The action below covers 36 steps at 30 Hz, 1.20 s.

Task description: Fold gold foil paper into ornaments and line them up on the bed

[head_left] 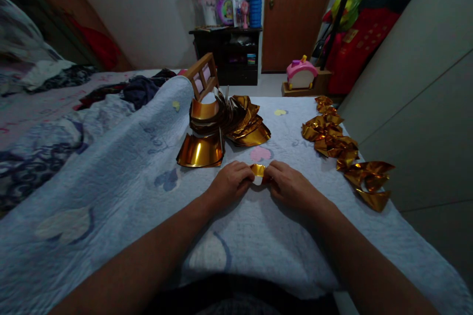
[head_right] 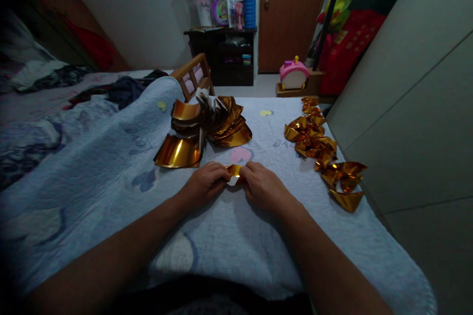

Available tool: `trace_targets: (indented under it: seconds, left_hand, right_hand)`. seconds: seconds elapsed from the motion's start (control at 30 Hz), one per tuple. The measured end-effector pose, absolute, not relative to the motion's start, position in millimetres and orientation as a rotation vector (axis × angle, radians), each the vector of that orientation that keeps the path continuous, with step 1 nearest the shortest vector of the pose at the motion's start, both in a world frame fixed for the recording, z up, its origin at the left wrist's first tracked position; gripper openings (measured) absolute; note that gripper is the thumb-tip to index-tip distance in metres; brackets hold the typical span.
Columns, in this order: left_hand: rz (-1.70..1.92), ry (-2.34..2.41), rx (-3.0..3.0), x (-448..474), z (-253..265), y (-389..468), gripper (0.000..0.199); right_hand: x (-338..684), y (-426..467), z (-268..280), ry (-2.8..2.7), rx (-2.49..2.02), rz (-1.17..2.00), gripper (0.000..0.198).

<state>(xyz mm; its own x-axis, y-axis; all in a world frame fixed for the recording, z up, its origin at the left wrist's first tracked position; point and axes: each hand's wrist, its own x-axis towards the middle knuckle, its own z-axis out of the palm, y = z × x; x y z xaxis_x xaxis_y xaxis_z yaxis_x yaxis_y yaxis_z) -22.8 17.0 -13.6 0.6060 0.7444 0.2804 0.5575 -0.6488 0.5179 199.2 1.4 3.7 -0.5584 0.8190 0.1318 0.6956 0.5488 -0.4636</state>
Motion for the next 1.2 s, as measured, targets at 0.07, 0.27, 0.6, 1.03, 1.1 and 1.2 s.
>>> trace_targets:
  seconds: [0.07,0.27,0.6,1.03,1.1,1.2]
  left_hand:
    - [0.681,1.047,2.478,-22,-15,16,0.012]
    - [0.833,1.269,2.461,-20,-15,8,0.009]
    - [0.71,1.13,2.424,-20,-14,9,0.013]
    - [0.731,1.12,2.354,-20,-14,9,0.007]
    - [0.708,1.109,2.356,-20,-13,9,0.008]
    - [0.659,1.076,2.416,-19,-14,9,0.014]
  right_hand:
    - [197,1,3,-2.457,-1.25,0.483,0.02]
    - [196,1,2,-2.46,-1.295,0.451,0.017]
    - [197,3,-2,-2.448,-1.319,0.452,0.014]
    - [206,7,-3,-2.384,-1.313,0.613,0.017]
    - [205,6,-3,-2.383,-1.3,0.613,0.018]
    - [203,4,-2,-2.384,-1.292,0.606,0.022]
